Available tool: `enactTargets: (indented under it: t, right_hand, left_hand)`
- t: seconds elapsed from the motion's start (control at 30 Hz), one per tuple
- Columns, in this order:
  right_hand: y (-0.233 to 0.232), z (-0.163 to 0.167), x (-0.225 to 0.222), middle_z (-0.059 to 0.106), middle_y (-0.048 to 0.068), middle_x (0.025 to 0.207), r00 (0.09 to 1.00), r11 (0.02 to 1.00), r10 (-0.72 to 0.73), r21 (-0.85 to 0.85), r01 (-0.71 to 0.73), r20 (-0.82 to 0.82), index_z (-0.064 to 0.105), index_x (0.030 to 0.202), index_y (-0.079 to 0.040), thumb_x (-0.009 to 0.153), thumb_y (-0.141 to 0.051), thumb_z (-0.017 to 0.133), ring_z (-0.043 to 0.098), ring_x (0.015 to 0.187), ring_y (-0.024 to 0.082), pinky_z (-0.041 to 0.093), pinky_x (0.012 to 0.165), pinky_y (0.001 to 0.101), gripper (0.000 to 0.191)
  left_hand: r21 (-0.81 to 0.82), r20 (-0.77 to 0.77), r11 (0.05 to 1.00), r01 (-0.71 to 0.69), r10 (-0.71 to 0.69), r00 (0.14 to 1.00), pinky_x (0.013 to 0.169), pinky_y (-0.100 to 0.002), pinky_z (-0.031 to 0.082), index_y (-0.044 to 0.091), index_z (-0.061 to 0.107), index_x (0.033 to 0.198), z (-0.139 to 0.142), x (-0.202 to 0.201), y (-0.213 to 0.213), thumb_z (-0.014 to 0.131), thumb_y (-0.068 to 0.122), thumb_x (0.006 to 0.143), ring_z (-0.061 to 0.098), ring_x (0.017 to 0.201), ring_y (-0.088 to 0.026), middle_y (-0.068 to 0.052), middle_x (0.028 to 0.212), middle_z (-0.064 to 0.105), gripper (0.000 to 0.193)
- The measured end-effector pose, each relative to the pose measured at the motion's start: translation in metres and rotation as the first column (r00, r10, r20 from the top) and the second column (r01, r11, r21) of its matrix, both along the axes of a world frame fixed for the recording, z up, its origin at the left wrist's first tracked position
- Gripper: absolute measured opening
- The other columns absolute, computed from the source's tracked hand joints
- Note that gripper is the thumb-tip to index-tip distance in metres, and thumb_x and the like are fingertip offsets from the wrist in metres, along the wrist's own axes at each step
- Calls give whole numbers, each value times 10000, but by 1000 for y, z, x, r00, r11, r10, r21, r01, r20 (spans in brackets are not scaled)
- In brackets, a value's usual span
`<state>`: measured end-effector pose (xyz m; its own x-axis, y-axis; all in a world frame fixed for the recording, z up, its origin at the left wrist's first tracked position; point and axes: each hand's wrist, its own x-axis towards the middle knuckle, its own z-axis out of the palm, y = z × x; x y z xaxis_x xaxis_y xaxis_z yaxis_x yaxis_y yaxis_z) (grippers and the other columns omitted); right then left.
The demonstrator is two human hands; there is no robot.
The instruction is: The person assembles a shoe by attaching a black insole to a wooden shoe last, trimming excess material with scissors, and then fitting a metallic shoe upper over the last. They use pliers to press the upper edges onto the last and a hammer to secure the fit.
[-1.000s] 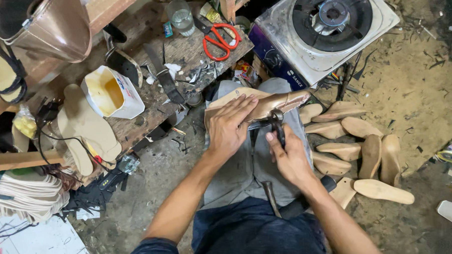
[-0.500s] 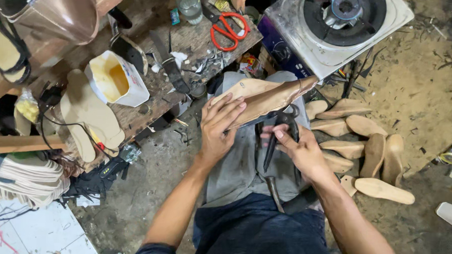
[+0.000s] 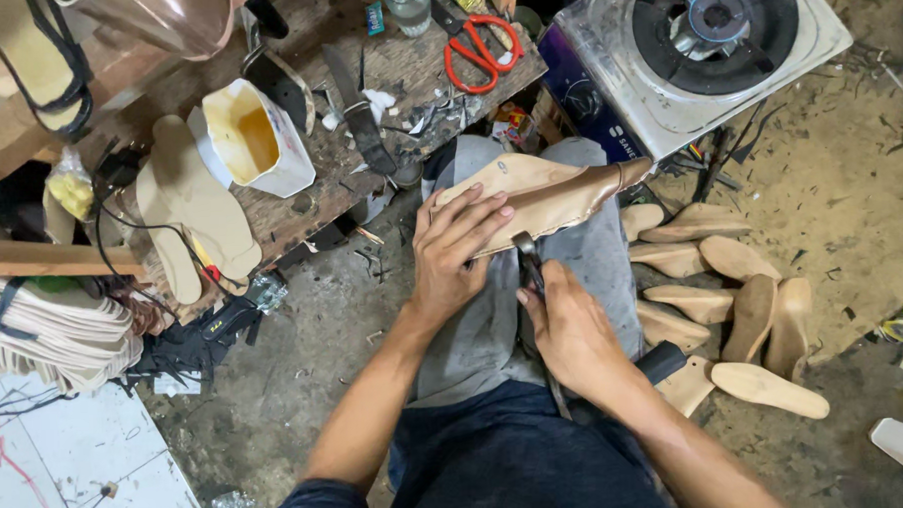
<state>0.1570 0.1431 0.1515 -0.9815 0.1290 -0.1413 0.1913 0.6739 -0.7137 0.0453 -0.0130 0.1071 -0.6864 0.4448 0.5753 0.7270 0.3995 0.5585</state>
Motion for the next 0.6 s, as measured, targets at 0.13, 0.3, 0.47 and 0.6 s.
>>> enactTargets:
  t: [0.13, 0.3, 0.47, 0.6]
  right_hand:
    - [5, -25, -11, 629, 317, 992, 999, 996, -28, 87, 30, -28, 481, 1019, 6, 981, -179, 644, 609, 901, 546, 485, 703, 584, 249]
    - [6, -50, -26, 632, 308, 964, 990, 997, -35, 62, 44, -137, 467, 1000, 3, 980, -176, 635, 611, 867, 555, 489, 676, 586, 246]
    - [10, -41, -23, 601, 318, 976, 991, 995, 39, 99, -26, -130, 460, 1024, 24, 967, -127, 621, 591, 862, 562, 474, 698, 599, 227]
    - [28, -21, -11, 582, 294, 1027, 977, 940, 187, 306, -147, -106, 508, 1018, 43, 884, -33, 603, 595, 932, 507, 480, 798, 565, 181]
  left_hand:
    - [1, 80, 999, 38, -38, 996, 1187, -502, 371, 146, 699, 1308, 5, -8, -2, 769, 37, 844, 569, 1381, -268, -28, 1398, 677, 482]
    - [6, 272, 980, 198, -192, 943, 1135, -561, 288, 84, 656, 1346, 13, -30, -5, 776, 174, 844, 420, 1441, -366, -109, 1468, 583, 524]
    - [-46, 346, 998, -51, 64, 936, 1175, -537, 351, 225, 695, 1299, -2, -29, 17, 788, 333, 895, 491, 1468, -290, 7, 1432, 658, 428]
    - [-199, 172, 978, -69, 104, 980, 1157, -626, 286, 223, 663, 1365, -10, -19, 15, 725, 379, 929, 491, 1454, -288, -6, 1436, 650, 468]
